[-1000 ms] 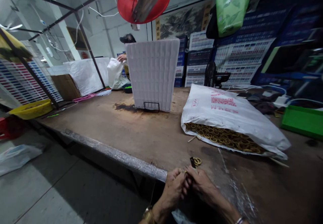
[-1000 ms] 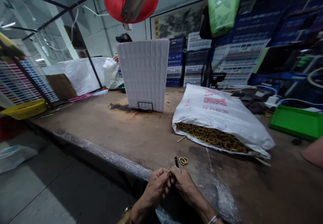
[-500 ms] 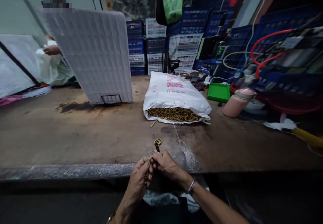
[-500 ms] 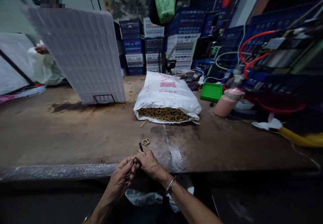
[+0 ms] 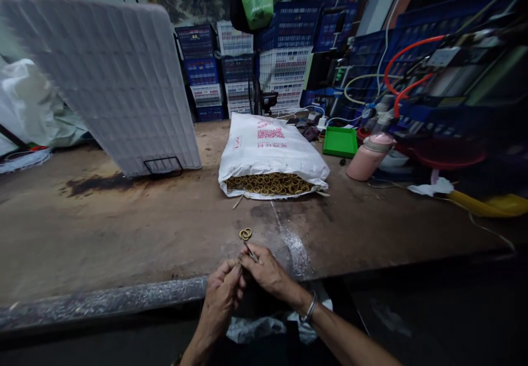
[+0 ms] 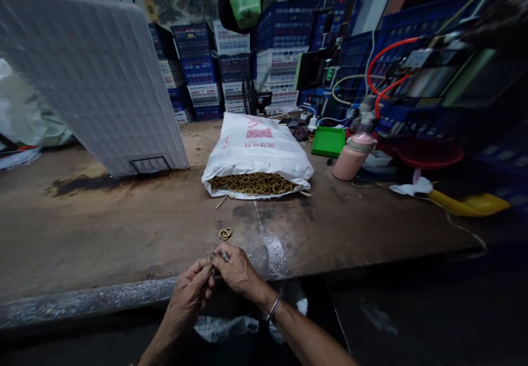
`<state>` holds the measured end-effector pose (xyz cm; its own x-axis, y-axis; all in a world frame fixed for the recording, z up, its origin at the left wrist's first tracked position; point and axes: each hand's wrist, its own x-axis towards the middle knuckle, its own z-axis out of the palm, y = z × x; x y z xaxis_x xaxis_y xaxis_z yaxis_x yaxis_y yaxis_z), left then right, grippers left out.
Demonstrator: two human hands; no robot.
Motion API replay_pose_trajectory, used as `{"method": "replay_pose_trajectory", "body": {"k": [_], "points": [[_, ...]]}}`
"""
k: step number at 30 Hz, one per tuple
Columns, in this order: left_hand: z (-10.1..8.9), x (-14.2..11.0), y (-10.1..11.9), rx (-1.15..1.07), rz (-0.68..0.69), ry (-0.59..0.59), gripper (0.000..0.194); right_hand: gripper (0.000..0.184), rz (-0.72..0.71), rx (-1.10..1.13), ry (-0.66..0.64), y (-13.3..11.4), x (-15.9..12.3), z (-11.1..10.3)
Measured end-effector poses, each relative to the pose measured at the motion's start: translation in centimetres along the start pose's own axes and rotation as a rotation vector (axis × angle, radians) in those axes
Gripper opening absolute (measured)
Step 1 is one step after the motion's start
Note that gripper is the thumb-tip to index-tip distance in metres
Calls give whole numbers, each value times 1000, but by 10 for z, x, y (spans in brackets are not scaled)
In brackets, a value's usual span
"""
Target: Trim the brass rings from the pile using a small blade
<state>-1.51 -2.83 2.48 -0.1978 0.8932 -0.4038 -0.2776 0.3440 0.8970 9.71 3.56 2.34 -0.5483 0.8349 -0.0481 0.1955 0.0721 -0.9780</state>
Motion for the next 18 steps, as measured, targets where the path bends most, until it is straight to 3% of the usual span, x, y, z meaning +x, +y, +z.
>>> {"method": "replay_pose_trajectory", "body": {"k": [6, 18], "points": [[1, -2, -1, -36, 2, -46, 30, 27, 115, 201, -18, 7, 6, 4], [-1, -1, -9, -19, -15, -52, 31, 29, 113, 122, -35, 6, 3, 4]]}}
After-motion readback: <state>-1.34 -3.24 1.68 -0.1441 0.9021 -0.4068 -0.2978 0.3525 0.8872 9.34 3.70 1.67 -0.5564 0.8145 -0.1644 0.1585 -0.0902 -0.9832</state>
